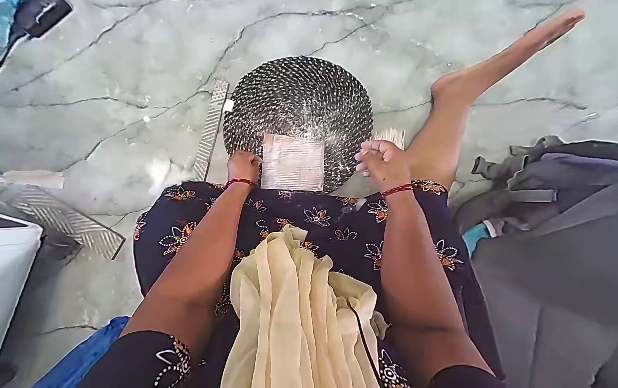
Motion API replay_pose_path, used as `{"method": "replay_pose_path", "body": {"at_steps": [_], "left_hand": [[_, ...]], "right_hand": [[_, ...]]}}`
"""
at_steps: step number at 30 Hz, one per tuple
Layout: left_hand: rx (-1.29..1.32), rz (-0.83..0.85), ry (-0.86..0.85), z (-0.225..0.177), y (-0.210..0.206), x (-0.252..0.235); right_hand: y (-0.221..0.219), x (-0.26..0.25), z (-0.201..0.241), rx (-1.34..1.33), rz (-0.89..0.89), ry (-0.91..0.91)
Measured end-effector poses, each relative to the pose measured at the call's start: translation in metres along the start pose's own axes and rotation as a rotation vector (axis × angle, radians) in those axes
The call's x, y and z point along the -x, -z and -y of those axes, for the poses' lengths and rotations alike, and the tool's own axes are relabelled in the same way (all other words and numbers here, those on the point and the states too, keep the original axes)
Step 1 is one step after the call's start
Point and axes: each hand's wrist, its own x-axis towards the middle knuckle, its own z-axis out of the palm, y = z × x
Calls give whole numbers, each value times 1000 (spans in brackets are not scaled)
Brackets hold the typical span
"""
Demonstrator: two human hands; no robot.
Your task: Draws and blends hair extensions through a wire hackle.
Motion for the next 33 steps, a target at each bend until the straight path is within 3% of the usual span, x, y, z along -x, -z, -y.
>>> {"method": "replay_pose_path", "body": {"at_steps": [11,17,23,26,30,33], "left_hand": [[-87,66,-26,-4,-7,-12],[-102,57,-75,-2,-13,-11],[-152,117,-67,-6,-11,-11],[-110,143,-11,-3,-11,-2],[-46,208,49,-25,1,-1],[-79,192,18,-16,0,-1]], "right_hand": [[-8,-15,3,95,82,-9],[-34,-13,0,224,206,158],[-79,-7,19,615,481,300],[-108,-5,18,845,507,356],[-108,-10,35,1018,594,255],[-123,-13,36,1115,633,238]]}}
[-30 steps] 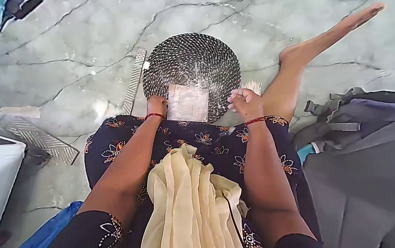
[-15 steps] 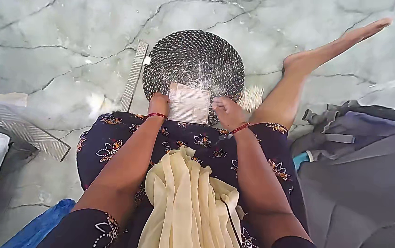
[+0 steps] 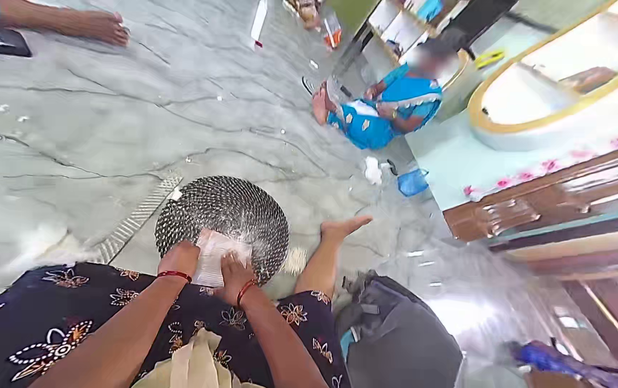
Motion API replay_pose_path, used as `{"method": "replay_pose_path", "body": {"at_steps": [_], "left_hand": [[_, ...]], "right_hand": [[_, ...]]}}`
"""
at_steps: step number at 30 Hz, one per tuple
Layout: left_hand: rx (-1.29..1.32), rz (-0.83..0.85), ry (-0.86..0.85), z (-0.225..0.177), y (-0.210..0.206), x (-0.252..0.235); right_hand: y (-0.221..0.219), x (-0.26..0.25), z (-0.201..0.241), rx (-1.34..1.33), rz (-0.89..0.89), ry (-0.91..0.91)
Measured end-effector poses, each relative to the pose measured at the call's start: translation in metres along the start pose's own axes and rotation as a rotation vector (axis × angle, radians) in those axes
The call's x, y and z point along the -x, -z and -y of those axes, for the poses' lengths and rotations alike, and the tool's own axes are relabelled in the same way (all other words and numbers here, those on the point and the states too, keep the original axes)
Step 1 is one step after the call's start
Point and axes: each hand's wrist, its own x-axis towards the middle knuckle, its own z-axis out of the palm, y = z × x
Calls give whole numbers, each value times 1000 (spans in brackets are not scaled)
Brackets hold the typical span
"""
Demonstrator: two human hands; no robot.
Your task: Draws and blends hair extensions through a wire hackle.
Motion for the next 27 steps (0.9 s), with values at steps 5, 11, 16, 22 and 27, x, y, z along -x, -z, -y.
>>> {"method": "replay_pose_path", "body": {"at_steps": [5,11,16,22,27], "left_hand": [[-36,35,-9,1,1,0],[74,59,21,4,2,9],[37,39,14,9,-7,10],[159,-19,-45,13,5,5],[156,-61,-66,13,1,-9]], "right_hand": [[-2,-6,11,76,10,-55],[-15,-2,25,28,-104,-86],[-43,10,27,-69,-258,-110],[-2,9,-6,-261,-274,-109],[23,-18,9,23,-112,-76]]}}
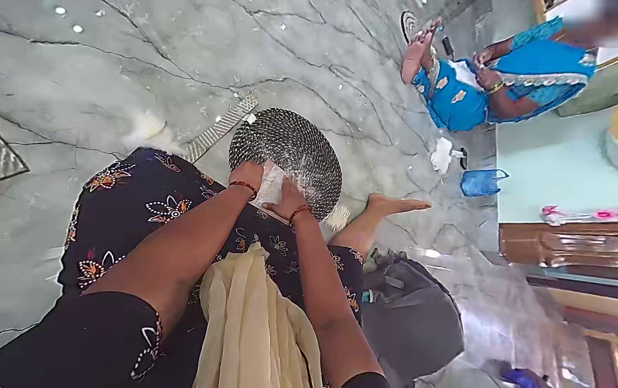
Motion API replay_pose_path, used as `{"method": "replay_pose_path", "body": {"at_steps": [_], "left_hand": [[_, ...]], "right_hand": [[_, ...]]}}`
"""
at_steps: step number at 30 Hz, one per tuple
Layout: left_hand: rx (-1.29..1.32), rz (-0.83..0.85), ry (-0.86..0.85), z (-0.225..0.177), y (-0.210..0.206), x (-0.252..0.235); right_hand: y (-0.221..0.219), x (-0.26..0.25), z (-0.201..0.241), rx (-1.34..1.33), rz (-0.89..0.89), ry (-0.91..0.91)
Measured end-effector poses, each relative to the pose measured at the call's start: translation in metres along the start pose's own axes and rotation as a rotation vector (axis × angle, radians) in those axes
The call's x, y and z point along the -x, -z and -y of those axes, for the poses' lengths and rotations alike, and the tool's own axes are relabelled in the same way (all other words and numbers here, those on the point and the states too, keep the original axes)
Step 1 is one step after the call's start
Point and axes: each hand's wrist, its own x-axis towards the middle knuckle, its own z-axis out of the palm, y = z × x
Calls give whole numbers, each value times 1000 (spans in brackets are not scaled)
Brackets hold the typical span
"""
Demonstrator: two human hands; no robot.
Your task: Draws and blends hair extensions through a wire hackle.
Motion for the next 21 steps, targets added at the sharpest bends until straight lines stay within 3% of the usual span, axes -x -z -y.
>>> {"method": "replay_pose_path", "body": {"at_steps": [3,10,14,21], "left_hand": [[-23,6,44,-2,1,1],[-47,78,98,-9,10,17],[-9,87,101,-9,11,19],[-41,82,119,-12,10,16]], "right_hand": [[-14,-10,15,24,68,-45],[-41,-9,20,-12,-118,-78],[-34,-1,6,-68,-17,2],[-36,-2,31,0,5,-90]]}}
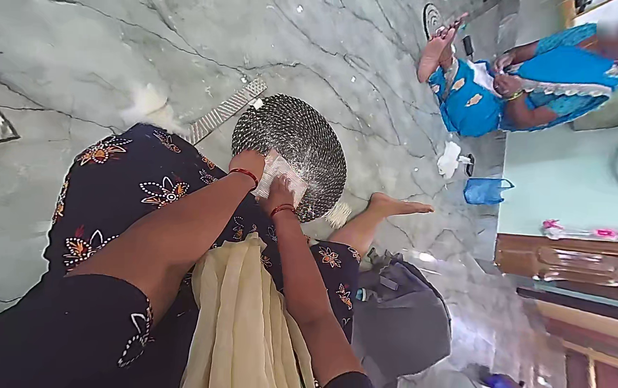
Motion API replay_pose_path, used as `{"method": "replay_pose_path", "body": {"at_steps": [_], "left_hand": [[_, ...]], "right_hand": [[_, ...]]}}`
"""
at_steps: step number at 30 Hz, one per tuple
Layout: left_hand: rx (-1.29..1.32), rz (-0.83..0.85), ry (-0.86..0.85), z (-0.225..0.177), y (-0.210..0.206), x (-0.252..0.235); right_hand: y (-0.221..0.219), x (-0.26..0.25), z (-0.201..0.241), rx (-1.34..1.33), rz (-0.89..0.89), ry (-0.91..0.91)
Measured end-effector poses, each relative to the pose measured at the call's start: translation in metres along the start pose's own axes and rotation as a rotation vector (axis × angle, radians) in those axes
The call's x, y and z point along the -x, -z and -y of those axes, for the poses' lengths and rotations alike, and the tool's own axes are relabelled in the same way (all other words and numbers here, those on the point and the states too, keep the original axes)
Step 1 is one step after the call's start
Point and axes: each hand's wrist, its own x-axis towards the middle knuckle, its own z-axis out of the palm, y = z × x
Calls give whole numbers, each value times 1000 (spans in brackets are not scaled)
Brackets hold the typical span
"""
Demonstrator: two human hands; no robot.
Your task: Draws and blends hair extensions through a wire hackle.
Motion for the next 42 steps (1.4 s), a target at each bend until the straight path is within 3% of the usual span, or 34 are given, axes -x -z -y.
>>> {"method": "replay_pose_path", "body": {"at_steps": [6,11,15,20,24,29,35,42], "left_hand": [[-9,-2,-2,5,0,2],[15,-26,-34,6,1,0],[17,-24,-48,1,2,-7],[36,4,-5,1,1,-5],[6,15,-3,-2,1,2],[12,5,-26,1,0,3],[15,-15,-36,-1,1,-7],[-67,3,-19,-2,-6,-5]], "right_hand": [[-29,23,8,15,-210,72],[31,18,-29,-255,-156,-10],[53,-1,-28,-14,35,61],[16,-15,-9,115,72,56],[-4,7,-12,66,-95,104],[24,10,-33,-173,-114,68],[30,-12,-22,77,74,84],[-17,7,-15,7,-105,75]]}}
